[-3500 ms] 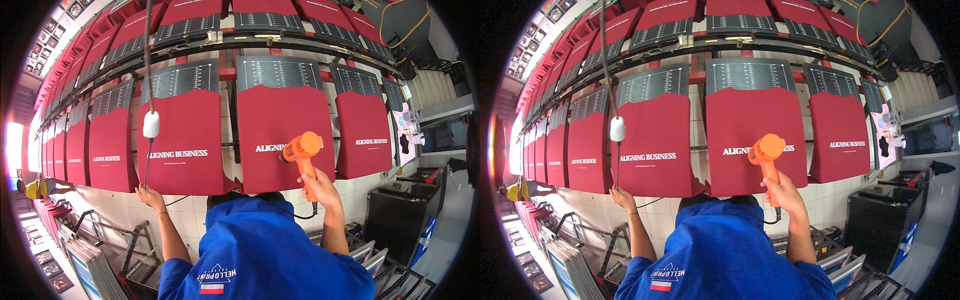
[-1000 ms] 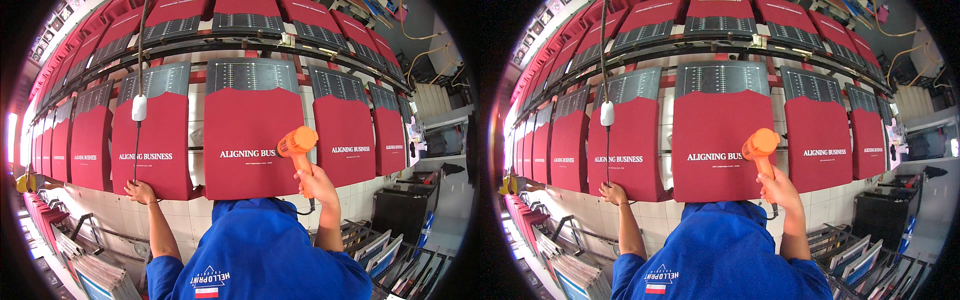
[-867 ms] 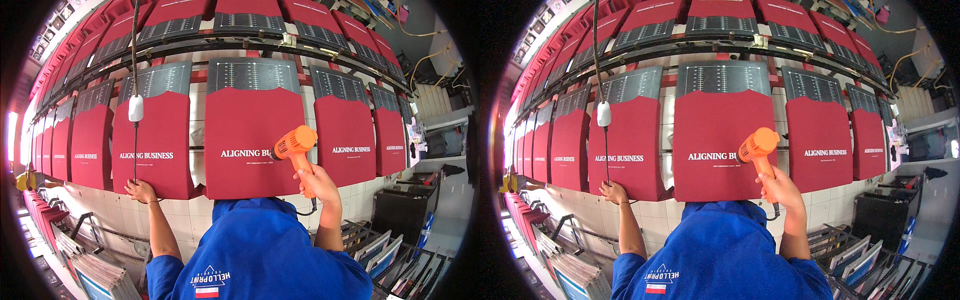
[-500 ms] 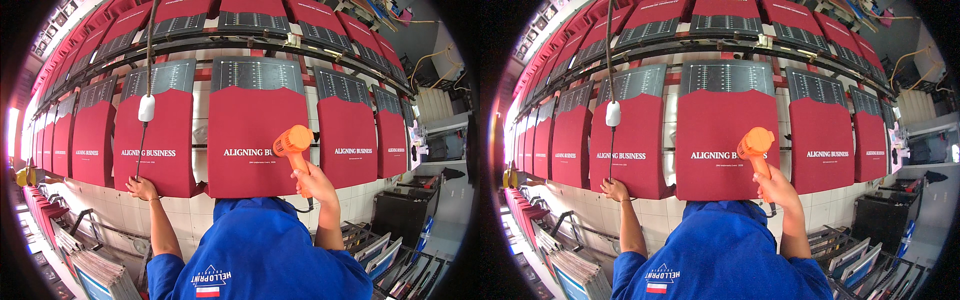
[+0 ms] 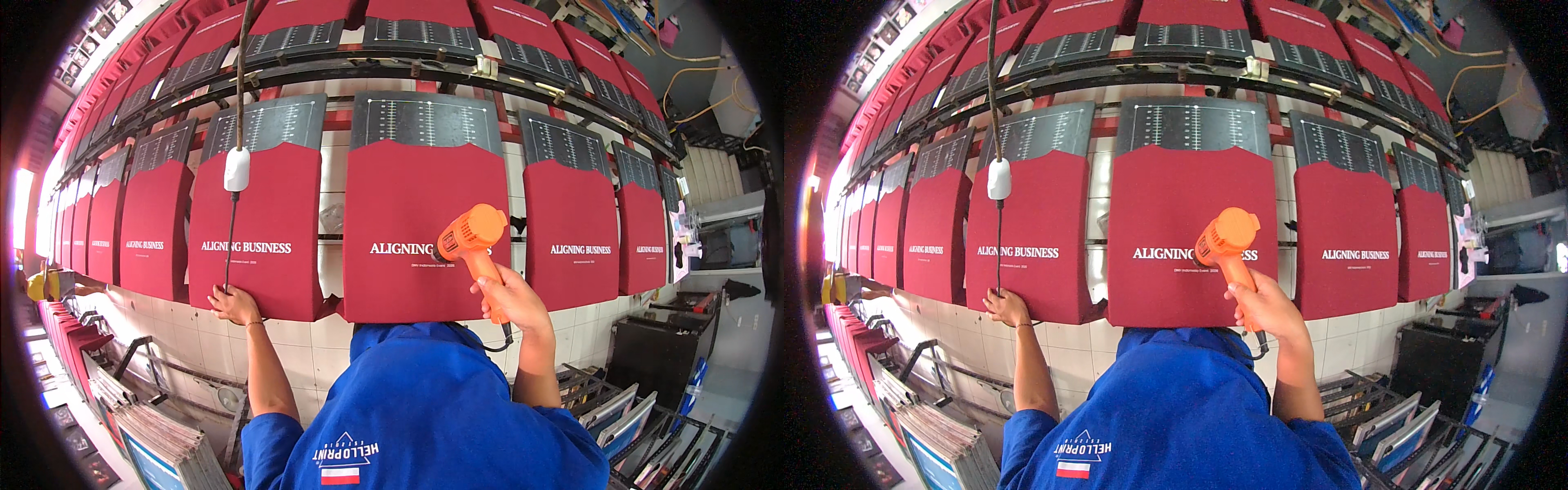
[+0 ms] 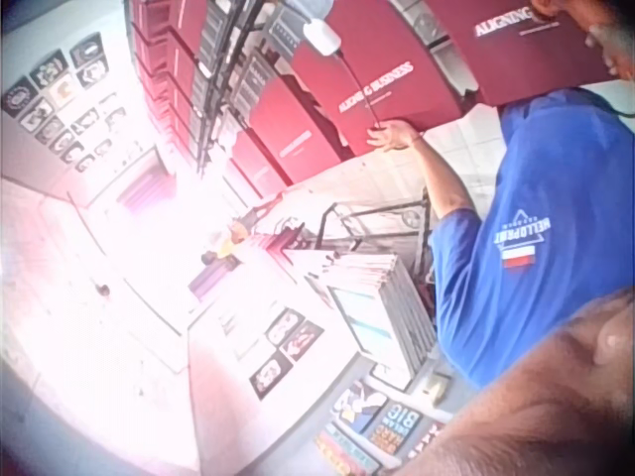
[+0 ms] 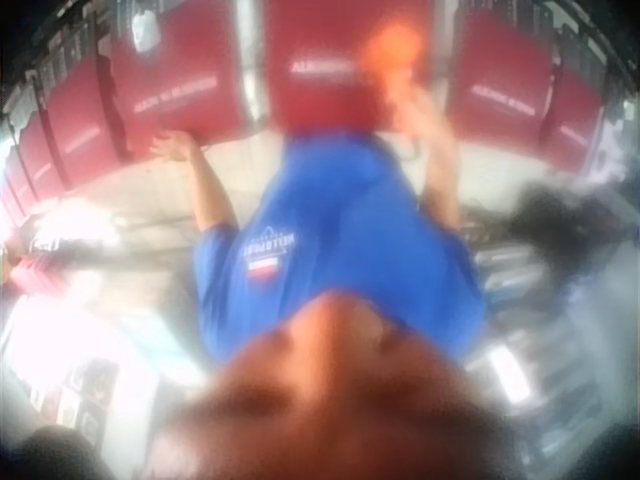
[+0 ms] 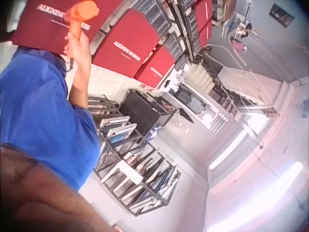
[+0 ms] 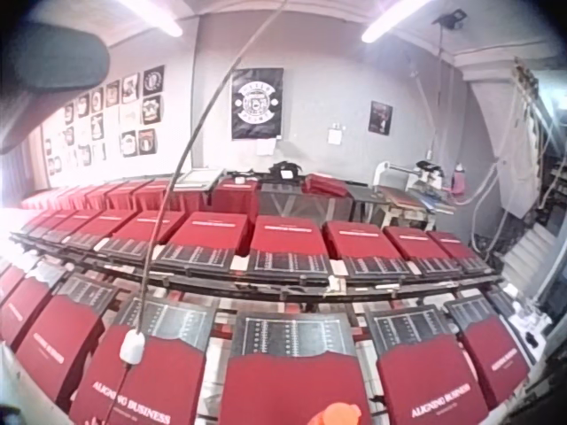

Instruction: The person uses a heat gun to dry ink on a series of red shirts aligned on a screen-printing rack, moving the gun over each shirt's printed area.

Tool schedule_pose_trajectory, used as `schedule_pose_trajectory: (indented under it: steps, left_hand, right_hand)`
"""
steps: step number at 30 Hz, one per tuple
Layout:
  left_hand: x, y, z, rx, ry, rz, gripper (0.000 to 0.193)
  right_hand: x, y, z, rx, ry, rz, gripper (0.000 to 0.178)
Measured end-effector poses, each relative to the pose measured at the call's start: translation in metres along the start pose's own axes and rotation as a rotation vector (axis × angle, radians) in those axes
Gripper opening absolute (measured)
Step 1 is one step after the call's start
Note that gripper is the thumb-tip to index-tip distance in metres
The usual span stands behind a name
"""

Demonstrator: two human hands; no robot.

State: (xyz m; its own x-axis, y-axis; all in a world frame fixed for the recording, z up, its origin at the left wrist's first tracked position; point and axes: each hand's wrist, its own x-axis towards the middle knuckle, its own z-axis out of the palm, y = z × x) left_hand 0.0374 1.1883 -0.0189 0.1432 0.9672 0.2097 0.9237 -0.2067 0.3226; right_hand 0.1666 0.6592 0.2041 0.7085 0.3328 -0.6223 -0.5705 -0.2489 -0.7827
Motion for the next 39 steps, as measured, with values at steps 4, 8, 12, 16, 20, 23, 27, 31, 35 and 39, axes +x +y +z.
schedule_pose_trajectory:
  steps: [4,8,12,16,20,23,27,31,35,39]
  left_hand:
    - [0.005,-0.006,0.003,0.009,-0.002,0.008,0.050]
    - [0.004,-0.006,0.003,-0.002,-0.006,0.003,0.049]
    - [0.002,-0.005,0.002,-0.007,0.014,0.015,0.046]
    - [0.001,0.000,-0.002,-0.024,0.008,-0.005,0.046]
    - [-0.001,0.003,-0.007,-0.036,-0.037,-0.023,0.051]
    - [0.002,-0.001,-0.003,-0.019,-0.028,0.021,0.051]
    - [-0.002,0.002,-0.008,-0.033,-0.036,0.027,0.049]
    - [-0.004,-0.001,-0.010,-0.040,-0.045,0.067,0.049]
    - [-0.004,-0.002,-0.012,-0.060,-0.061,0.063,0.048]
    - [-0.005,0.000,-0.014,-0.090,-0.056,0.070,0.046]
  right_hand:
    - [0.002,-0.001,0.011,-0.026,0.006,-0.023,0.032]
    - [0.002,-0.009,0.010,-0.004,-0.039,0.006,0.032]
    - [0.005,-0.008,0.013,-0.020,-0.059,0.000,0.030]
    - [0.009,-0.003,0.022,-0.051,-0.012,-0.040,0.030]
    - [0.010,-0.006,0.018,-0.017,-0.067,-0.012,0.029]
    - [0.013,-0.003,0.027,0.001,-0.044,-0.047,0.029]
    - [0.013,-0.006,0.035,0.029,-0.027,-0.022,0.029]
    - [0.014,-0.011,0.049,-0.007,-0.016,-0.027,0.029]
    - [0.012,-0.015,0.058,0.058,0.033,-0.006,0.030]
    - [0.010,-0.020,0.068,0.021,0.043,0.019,0.032]
